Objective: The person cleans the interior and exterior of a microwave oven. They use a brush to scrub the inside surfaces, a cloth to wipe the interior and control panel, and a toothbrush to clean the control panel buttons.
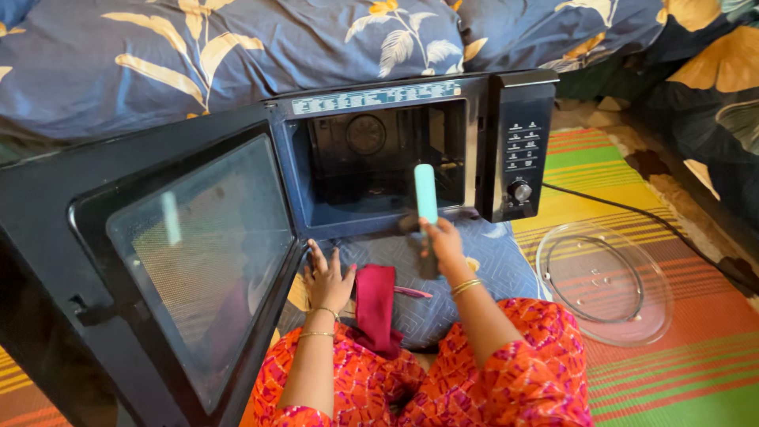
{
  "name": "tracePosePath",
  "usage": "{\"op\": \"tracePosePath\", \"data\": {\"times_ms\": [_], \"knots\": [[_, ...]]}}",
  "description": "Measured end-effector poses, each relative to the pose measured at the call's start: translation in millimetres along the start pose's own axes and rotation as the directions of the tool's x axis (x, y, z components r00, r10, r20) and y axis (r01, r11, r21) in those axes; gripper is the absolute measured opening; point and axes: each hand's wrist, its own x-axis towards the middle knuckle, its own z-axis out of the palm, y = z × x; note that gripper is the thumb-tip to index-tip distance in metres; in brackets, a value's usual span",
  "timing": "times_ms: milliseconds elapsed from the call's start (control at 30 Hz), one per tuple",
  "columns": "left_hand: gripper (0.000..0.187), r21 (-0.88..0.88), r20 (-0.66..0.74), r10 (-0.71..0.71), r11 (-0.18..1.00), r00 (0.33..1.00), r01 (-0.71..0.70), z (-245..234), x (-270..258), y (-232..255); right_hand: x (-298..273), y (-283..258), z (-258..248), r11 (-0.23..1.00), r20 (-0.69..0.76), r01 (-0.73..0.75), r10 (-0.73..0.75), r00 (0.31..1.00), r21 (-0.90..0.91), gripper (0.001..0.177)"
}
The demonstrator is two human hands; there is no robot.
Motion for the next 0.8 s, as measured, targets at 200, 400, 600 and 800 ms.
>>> {"op": "tracePosePath", "data": {"times_ms": [200,400,600,800], "knots": [[0.07,-0.032,-0.008,-0.014,0.999,1.0,0.013,-3,0,5,-97,-102,-36,0.863,-0.216,0.046,-0.177,0.96,-0.504,0.054],[0.072,-0.064,-0.056,0.066,0.996,0.996,-0.07,-6,-3,12,-126,-93,-37,0.545,-0.156,0.086,-0.381,0.911,-0.834,0.057],[0.075,-0.19,-0.149,0.126,0.97,0.981,-0.154,-16,-5,22,-127,-67,-9,0.371,-0.034,0.094,-0.325,0.945,-0.924,0.059],[0.073,-0.466,-0.335,0.093,0.848,0.938,-0.251,-31,-5,26,-149,-72,64,0.349,0.213,0.29,-0.243,0.946,-0.891,0.056]]}}
